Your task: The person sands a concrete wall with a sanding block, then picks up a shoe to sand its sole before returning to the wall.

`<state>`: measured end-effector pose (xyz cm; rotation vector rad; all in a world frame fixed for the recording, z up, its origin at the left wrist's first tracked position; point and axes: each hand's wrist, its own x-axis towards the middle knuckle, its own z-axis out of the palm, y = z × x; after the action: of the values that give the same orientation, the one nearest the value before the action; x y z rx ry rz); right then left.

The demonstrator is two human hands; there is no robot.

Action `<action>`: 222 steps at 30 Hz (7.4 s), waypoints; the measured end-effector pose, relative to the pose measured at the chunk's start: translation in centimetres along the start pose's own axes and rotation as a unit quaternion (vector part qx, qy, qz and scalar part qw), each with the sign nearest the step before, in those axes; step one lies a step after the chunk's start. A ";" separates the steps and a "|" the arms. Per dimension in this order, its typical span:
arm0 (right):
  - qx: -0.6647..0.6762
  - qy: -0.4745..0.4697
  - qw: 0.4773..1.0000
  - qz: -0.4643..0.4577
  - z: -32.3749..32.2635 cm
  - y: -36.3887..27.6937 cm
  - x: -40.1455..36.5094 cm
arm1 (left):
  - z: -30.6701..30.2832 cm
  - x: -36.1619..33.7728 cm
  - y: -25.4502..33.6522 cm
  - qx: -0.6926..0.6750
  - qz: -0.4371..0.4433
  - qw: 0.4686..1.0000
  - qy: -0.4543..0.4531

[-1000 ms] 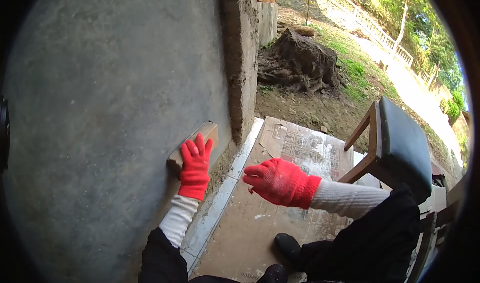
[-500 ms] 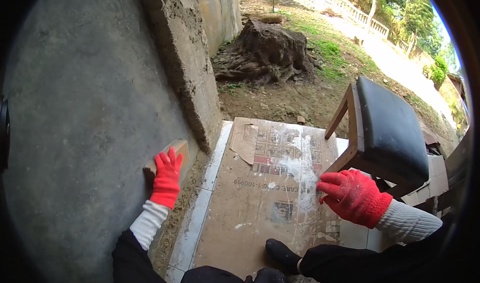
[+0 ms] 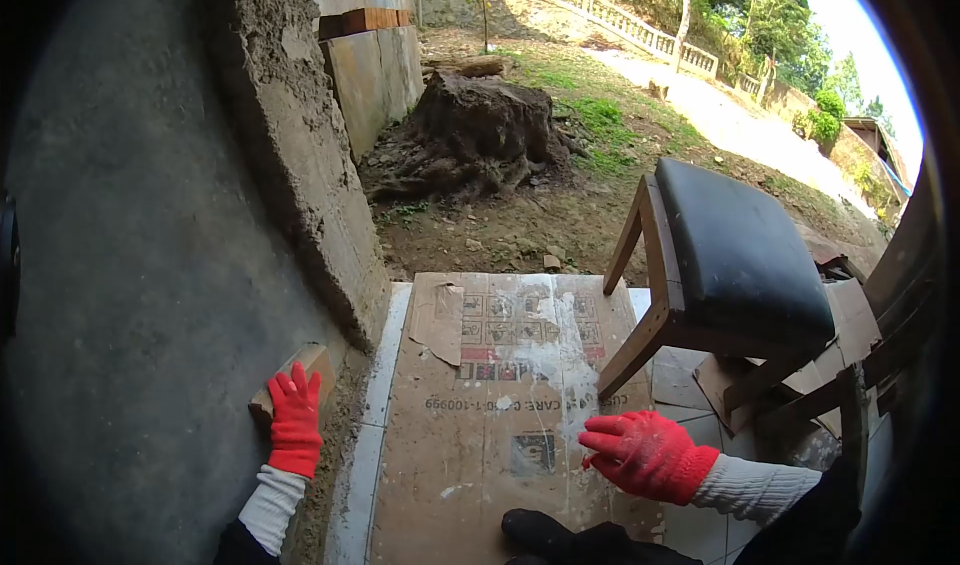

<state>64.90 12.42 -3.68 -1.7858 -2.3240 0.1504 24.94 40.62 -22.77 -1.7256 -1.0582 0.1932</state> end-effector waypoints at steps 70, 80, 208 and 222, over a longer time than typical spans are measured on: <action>0.644 0.199 0.664 0.323 26.5 -19.2 35.8 | -17.7 -22.8 -9.5 -0.428 -0.282 0.855 -0.085; 0.495 0.335 0.792 0.126 28.6 -27.8 27.4 | -18.3 -21.7 -9.4 -0.390 -0.353 0.843 -0.108; 0.353 0.467 0.779 -0.226 27.4 -24.8 29.7 | -26.0 -19.3 -12.9 -0.377 -0.431 0.812 -0.114; 0.326 0.446 0.792 -0.261 29.1 -27.5 27.0 | -27.0 -19.6 -13.6 -0.381 -0.446 0.804 -0.101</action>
<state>25.84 32.56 -23.66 -0.5982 -1.6375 0.0020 21.44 8.61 -6.58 -1.6623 -2.2010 -0.7656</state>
